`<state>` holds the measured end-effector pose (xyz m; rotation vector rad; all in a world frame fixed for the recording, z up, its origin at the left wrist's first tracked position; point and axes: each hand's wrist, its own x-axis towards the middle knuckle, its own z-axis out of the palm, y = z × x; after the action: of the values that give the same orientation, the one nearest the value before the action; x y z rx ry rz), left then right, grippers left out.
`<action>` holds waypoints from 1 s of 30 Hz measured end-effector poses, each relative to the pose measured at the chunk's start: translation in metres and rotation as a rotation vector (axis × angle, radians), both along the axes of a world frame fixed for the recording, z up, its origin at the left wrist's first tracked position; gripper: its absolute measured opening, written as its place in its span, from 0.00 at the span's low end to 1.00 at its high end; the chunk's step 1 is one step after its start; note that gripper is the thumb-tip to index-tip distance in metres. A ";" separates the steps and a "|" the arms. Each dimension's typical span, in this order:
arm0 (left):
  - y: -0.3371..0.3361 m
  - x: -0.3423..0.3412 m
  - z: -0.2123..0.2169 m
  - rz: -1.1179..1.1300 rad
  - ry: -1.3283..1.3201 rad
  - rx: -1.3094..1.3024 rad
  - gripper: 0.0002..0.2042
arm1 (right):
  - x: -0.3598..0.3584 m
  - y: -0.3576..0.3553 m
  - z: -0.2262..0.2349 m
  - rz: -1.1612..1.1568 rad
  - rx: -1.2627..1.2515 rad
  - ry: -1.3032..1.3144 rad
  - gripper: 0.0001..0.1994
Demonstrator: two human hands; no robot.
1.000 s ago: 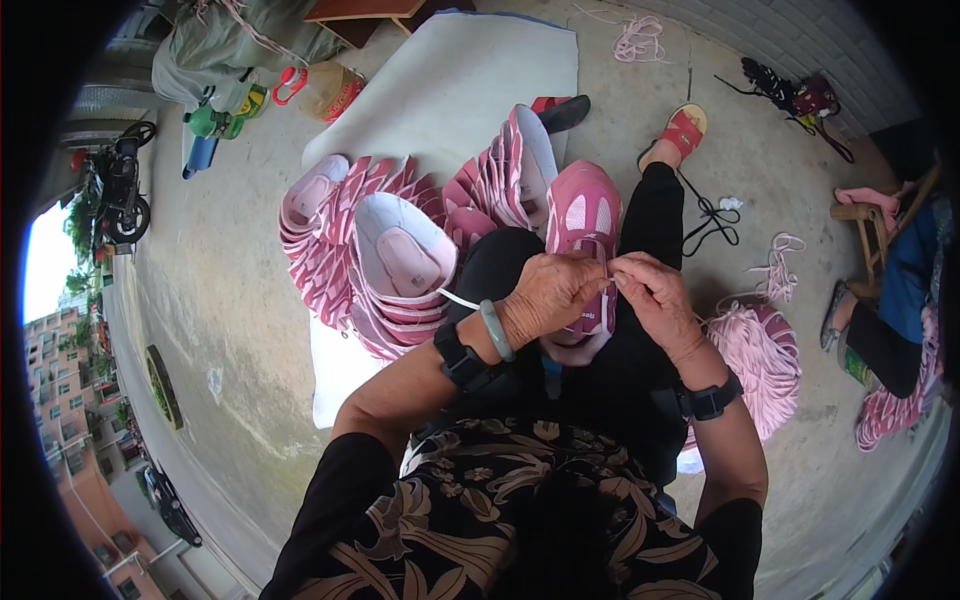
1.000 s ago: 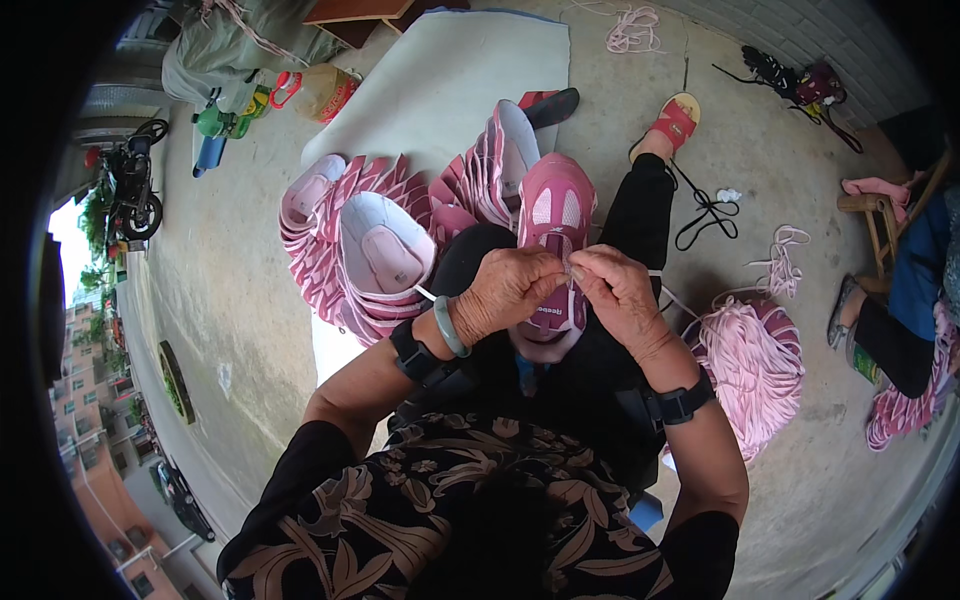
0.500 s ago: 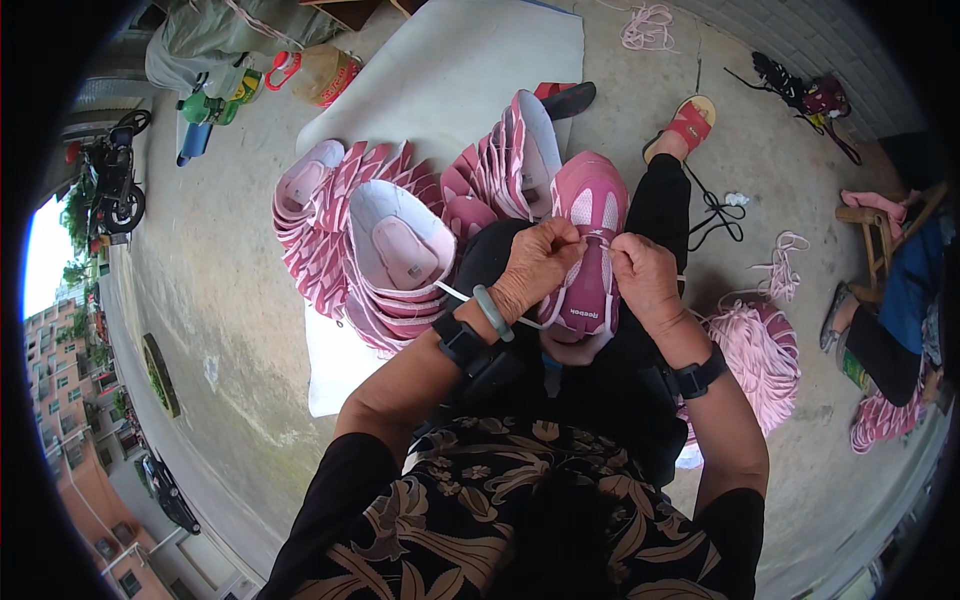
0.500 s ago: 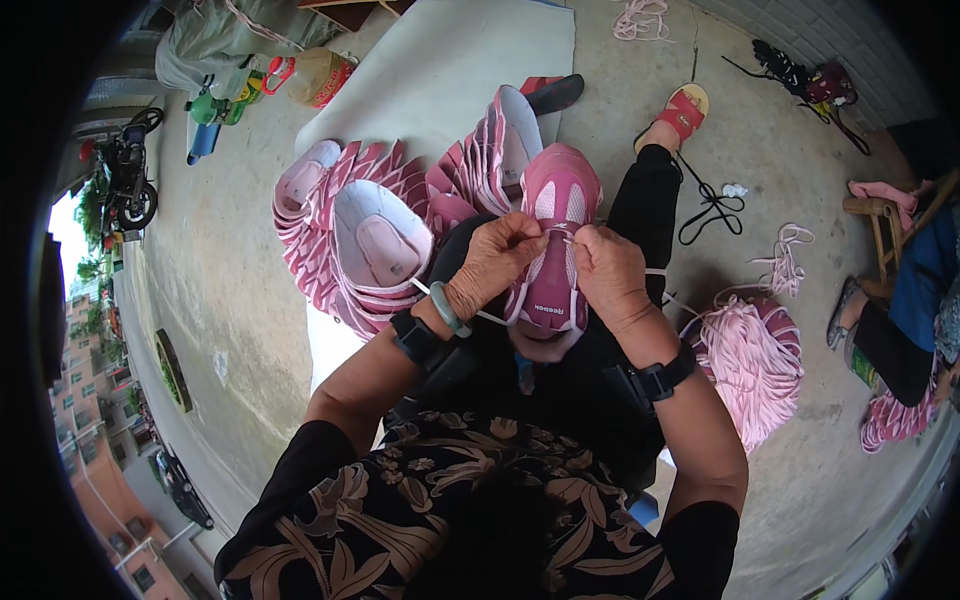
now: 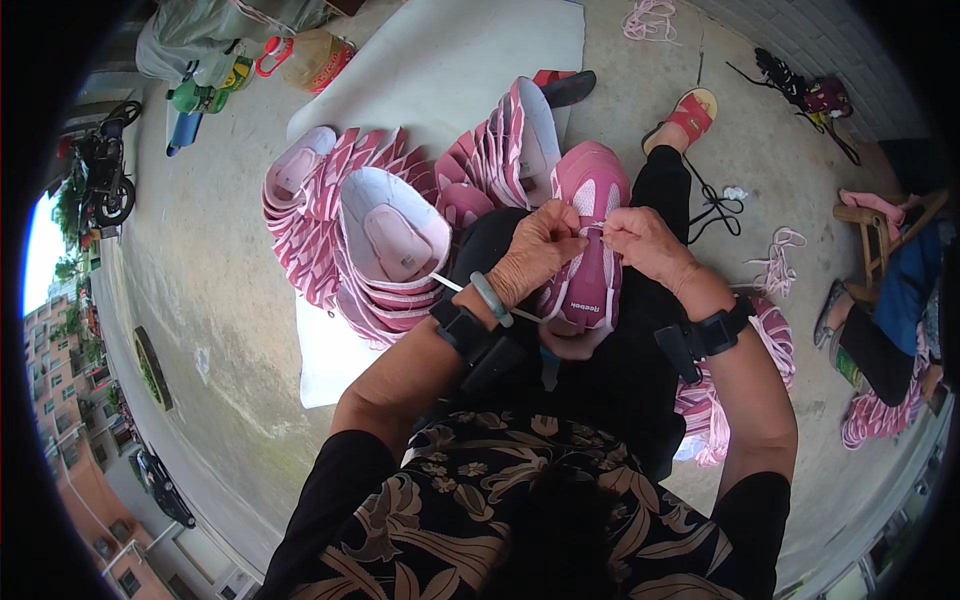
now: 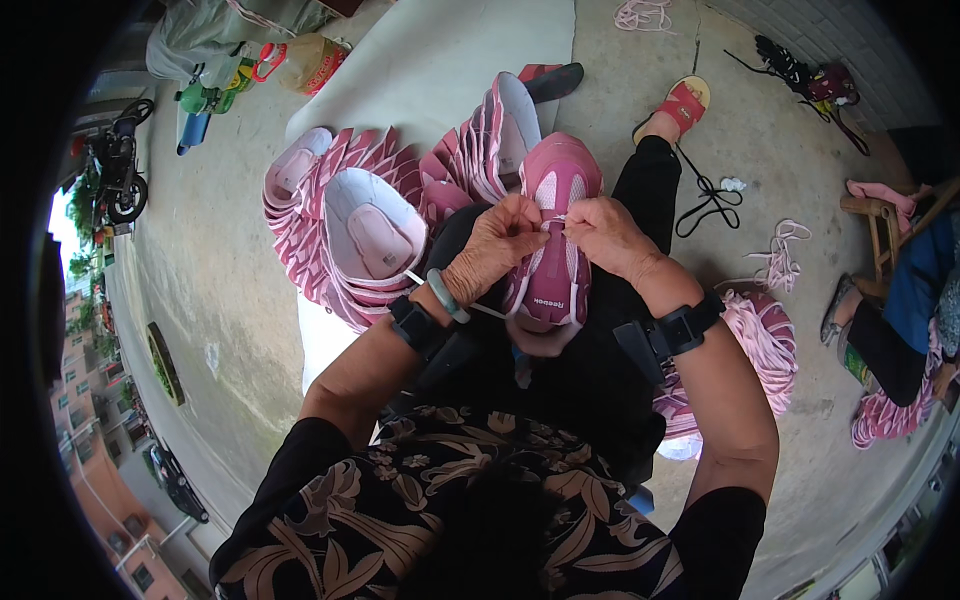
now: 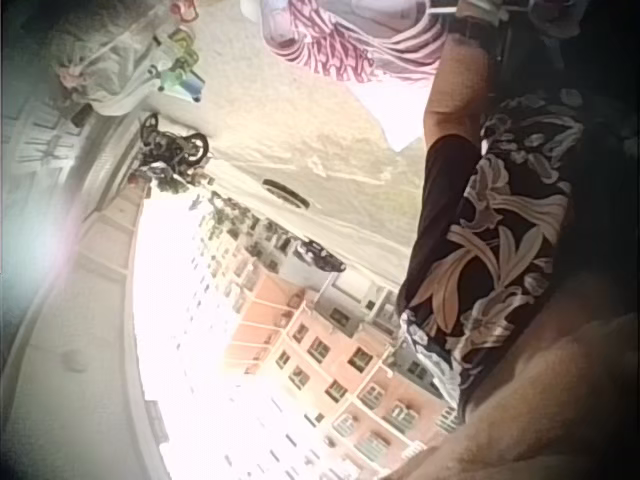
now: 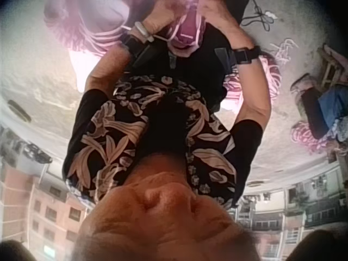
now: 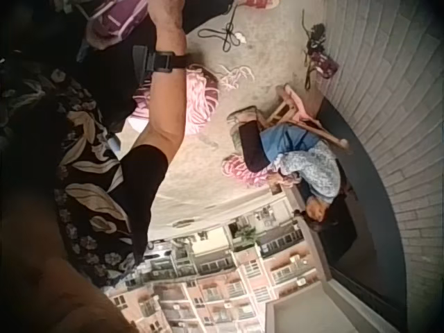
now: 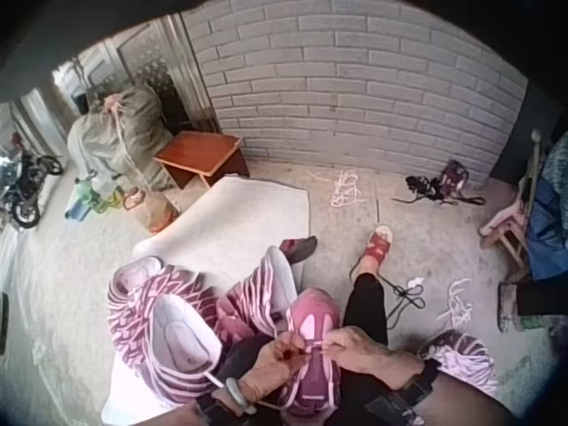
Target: The person sits on the ground and laces a pink sneaker by hand. They thread the pink shoelaces through the eyelets, pull them tight, and tie a knot to secure the shoe.
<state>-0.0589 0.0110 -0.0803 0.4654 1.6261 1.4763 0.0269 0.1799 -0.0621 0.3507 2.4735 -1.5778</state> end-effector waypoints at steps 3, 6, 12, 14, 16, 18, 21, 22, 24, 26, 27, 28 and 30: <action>0.000 0.002 -0.001 -0.009 0.018 0.038 0.10 | 0.008 -0.007 -0.007 -0.132 -0.247 0.059 0.04; 0.000 0.004 -0.001 -0.015 0.099 0.031 0.11 | 0.017 -0.031 -0.017 -0.231 0.098 0.392 0.06; -0.003 0.006 0.003 -0.046 0.157 0.037 0.11 | 0.028 -0.033 -0.020 -0.454 -0.010 0.322 0.07; -0.004 0.005 0.004 -0.058 0.153 0.061 0.11 | 0.030 -0.029 -0.019 -0.394 0.037 0.295 0.07; -0.004 0.004 0.004 -0.087 0.149 0.076 0.11 | 0.030 -0.029 -0.020 -0.387 0.072 0.310 0.07; -0.003 0.004 0.004 -0.108 0.200 0.044 0.11 | 0.024 -0.036 -0.024 -0.404 0.136 0.386 0.06; -0.004 0.005 0.004 -0.114 0.291 0.007 0.11 | 0.016 -0.043 -0.028 -0.439 0.163 0.393 0.05; -0.004 0.006 0.004 -0.114 0.330 -0.004 0.11 | 0.015 -0.044 -0.028 -0.446 0.155 0.361 0.05; -0.003 0.005 0.003 -0.116 0.374 -0.044 0.09 | 0.013 -0.038 -0.027 -0.371 0.150 0.348 0.05; 0.002 0.005 0.002 -0.106 0.513 -0.050 0.08 | 0.012 -0.032 -0.025 -0.314 0.130 0.305 0.04; 0.007 0.004 0.001 -0.097 0.629 -0.037 0.08 | 0.011 -0.029 -0.024 -0.300 0.114 0.279 0.04; 0.010 0.004 0.000 -0.084 0.744 -0.024 0.07 | 0.010 -0.026 -0.022 -0.282 0.098 0.255 0.04; 0.012 0.004 0.001 -0.087 0.845 -0.071 0.07 | 0.011 -0.022 -0.019 -0.242 0.088 0.285 0.04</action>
<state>-0.0544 0.0225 -0.0797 1.2166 2.2430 1.2069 0.0380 0.1579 -0.0808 0.4857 2.8147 -1.7187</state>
